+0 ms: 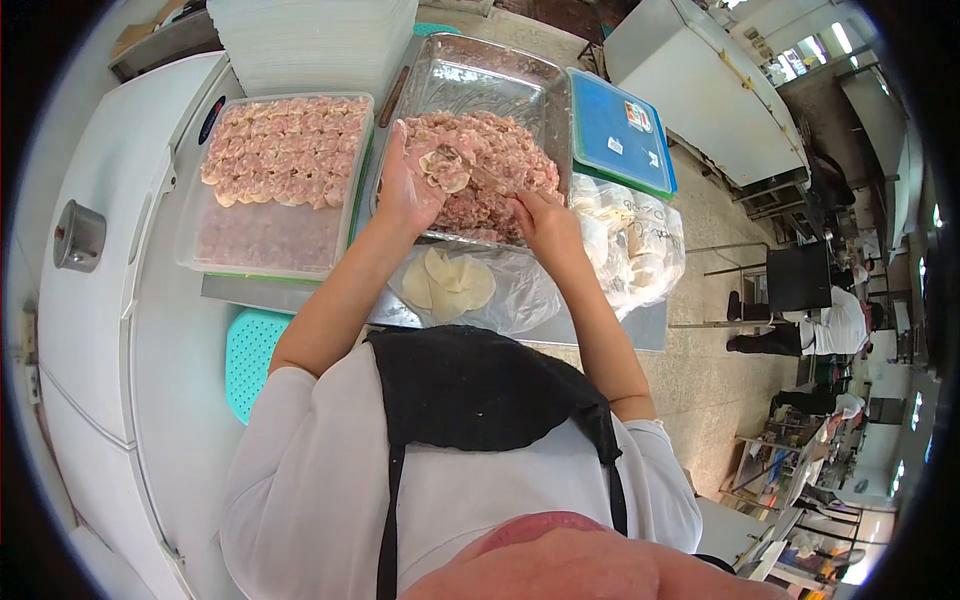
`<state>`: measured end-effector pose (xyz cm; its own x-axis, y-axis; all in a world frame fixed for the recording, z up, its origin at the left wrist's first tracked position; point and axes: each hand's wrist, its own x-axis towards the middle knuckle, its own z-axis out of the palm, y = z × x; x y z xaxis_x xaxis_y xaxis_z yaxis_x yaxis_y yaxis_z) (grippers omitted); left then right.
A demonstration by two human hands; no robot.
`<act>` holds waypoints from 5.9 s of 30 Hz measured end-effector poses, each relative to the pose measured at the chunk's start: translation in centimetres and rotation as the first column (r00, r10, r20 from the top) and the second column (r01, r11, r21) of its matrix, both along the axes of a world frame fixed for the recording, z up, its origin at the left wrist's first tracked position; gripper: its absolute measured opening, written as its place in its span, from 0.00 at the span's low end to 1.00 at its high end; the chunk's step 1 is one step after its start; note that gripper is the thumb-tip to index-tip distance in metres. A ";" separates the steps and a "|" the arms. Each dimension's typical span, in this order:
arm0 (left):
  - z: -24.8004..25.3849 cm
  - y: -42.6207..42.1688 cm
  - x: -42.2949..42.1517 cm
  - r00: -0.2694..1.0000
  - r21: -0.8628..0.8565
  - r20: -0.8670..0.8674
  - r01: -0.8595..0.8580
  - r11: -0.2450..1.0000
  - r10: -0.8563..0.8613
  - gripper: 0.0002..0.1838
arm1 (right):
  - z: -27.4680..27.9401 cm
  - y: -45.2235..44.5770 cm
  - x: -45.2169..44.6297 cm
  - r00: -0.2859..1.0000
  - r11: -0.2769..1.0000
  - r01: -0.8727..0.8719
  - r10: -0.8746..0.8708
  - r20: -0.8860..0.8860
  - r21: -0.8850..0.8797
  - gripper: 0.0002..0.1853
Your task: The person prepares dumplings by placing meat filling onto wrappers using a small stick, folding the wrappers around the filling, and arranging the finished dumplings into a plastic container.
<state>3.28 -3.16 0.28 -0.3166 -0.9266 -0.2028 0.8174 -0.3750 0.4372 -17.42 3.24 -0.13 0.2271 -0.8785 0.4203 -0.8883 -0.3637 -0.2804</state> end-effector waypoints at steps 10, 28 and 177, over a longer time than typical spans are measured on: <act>-1.9 -1.0 -0.2 0.998 0.106 -0.039 -0.034 0.994 0.038 0.38 | 1.7 1.8 -0.2 0.999 0.988 0.028 -0.025 -0.021 0.154 0.11; 0.6 2.4 -4.1 0.927 -0.313 0.375 0.142 0.939 -0.015 0.34 | 6.1 -0.1 -9.8 0.929 0.901 -0.221 0.078 0.361 0.373 0.19; -4.3 -2.8 39.1 -0.686 -0.455 0.381 0.445 0.771 0.620 0.24 | 1.5 10.9 5.1 0.584 0.870 -0.043 -0.377 0.719 0.492 0.14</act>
<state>42.33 -5.97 -4.00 -0.0781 -0.8822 0.4643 -0.9793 0.1552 0.1301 -12.35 14.14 1.33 -0.1704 -0.9834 -0.0621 -0.2755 0.1081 -0.9552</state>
